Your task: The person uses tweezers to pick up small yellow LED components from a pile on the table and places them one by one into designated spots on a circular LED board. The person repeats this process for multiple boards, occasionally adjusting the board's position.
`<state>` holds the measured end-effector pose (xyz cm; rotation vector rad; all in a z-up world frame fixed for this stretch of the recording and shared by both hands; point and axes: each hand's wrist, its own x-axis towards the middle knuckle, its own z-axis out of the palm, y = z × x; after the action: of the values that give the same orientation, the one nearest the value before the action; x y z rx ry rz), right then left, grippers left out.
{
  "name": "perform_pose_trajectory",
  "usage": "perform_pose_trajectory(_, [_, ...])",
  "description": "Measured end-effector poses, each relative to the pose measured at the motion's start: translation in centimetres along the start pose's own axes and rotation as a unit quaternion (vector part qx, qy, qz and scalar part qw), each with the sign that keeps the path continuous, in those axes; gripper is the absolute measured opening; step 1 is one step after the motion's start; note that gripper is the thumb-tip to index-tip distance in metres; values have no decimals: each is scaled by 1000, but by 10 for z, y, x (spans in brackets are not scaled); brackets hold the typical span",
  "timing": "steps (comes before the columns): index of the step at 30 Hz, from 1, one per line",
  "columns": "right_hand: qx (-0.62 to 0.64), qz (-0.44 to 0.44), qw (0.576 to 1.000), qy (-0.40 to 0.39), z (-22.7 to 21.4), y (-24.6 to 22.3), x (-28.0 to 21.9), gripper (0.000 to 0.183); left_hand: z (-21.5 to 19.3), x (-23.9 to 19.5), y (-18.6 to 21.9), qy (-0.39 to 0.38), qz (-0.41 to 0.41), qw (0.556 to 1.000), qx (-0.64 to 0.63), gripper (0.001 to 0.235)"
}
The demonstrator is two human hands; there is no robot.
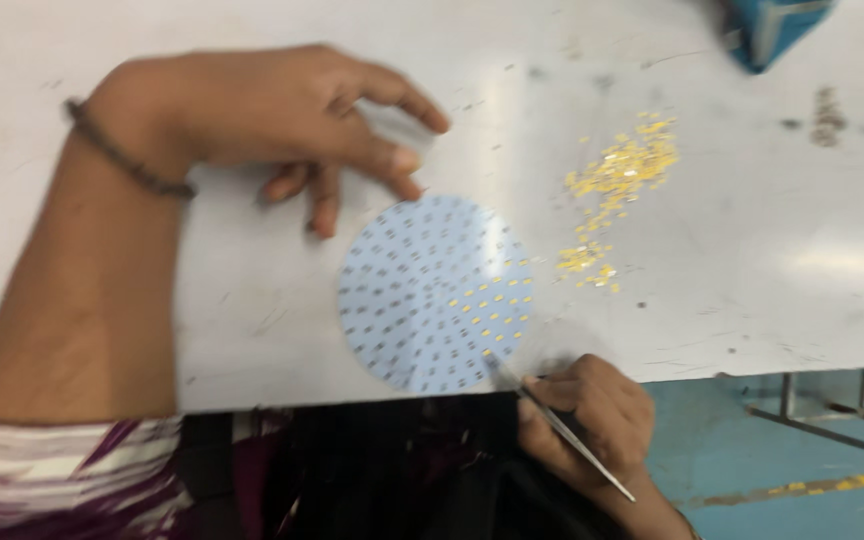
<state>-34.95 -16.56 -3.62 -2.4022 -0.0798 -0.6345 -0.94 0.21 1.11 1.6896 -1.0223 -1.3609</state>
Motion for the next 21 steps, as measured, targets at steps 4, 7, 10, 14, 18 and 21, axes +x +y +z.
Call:
perform_pose_trajectory(4, [-26,97,994,32,-20,13,-3,17,1,5,7,-2,-53,999,4,72])
perform_pose_trajectory(7, [-49,190,978,69,-36,31,-1,14,3,7,9,17,-109,994,16,70])
perform_pose_trajectory(10, [-34,210,974,77,-42,42,2,13,4,8,10,21,-133,991,17,70])
perform_pose_trajectory(14, [-39,216,973,71,-40,42,5,12,4,8,9,24,-140,990,14,72])
perform_pose_trajectory(18, [-38,214,974,64,-38,39,10,13,2,9,7,12,-119,993,5,75])
perform_pose_trajectory(21, [-61,208,975,58,-37,39,13,14,3,9,7,18,-128,992,11,76])
